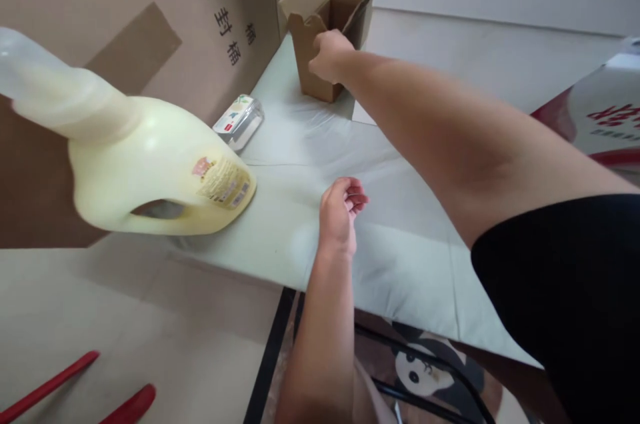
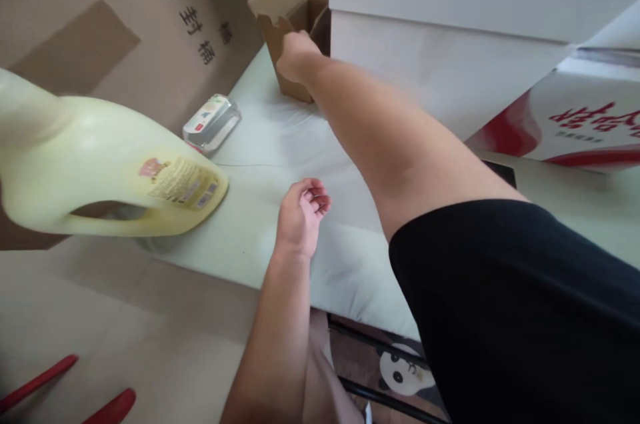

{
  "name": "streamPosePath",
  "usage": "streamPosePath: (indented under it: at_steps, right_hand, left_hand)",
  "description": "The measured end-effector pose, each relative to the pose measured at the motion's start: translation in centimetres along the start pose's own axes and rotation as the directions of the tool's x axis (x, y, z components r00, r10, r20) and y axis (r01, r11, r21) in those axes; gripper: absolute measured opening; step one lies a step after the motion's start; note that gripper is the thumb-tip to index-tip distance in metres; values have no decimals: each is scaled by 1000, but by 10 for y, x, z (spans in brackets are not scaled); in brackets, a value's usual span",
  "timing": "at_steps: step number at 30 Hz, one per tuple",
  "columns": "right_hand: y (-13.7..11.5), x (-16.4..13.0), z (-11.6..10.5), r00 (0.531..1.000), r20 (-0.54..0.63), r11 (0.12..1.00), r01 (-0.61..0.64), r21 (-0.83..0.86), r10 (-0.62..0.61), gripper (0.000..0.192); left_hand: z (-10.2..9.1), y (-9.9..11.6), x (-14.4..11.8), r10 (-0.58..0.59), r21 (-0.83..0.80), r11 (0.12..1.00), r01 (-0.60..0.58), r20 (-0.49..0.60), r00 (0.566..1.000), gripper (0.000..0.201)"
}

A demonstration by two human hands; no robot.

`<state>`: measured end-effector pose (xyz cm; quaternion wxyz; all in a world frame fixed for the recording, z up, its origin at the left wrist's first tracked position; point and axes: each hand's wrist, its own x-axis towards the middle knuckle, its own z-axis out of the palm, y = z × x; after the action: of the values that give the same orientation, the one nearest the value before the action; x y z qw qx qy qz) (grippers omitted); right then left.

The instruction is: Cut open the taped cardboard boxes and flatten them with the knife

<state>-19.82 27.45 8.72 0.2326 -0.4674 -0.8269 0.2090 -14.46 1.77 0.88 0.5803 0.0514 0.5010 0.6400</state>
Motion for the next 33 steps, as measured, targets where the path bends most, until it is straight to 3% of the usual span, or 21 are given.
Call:
streamPosePath:
  at_steps: [3,5,7,9,12,14,16,19,21,24,29,33]
  right_hand:
    - [1,-19,5,1000,4,996,21,-83,-21,17]
    - [3,-53,4,994,8,988,105,-114,-105,23]
    - [8,-99,-2,983,27,974,183,-135,-181,27]
    - [15,-153,-14,975,38,963,223,-151,-220,25]
    - [36,-234,-42,970,-53,969,233,-81,-237,13]
    - [55,-285,-65,958,-183,975,223,-9,-221,27]
    - [78,-331,-89,940,-299,979,193,61,-166,36]
    - [115,-389,-119,919,-388,977,145,159,-74,32]
    - [139,-419,-130,891,-453,972,129,195,-28,29]
    - [168,-449,-138,848,-530,972,120,201,5,26]
    - [199,-470,-140,857,-514,989,109,102,-42,28]
    - [214,-479,-137,879,-475,978,78,195,25,49]
  left_hand:
    - [0,-1,2,77,85,994,-75,-26,997,11]
    - [-6,1,1,219,172,966,-191,-162,962,8]
    - [-17,6,1,380,265,916,-302,-325,866,8]
    - [-30,11,3,490,305,868,-392,-397,776,18]
    - [-45,18,6,644,326,765,-555,-377,666,30]
    - [-45,18,4,715,298,698,-651,-343,609,35]
    - [-34,13,-1,725,190,686,-702,-256,639,38]
    - [-3,-7,-18,706,4,707,-707,53,706,49]
    - [18,-26,-31,671,-46,730,-682,235,703,61]
    - [40,-55,-44,609,8,750,-661,379,697,65]
    - [55,-78,-41,595,138,699,-701,432,678,32]
    - [65,-85,-39,679,248,597,-763,350,645,32]
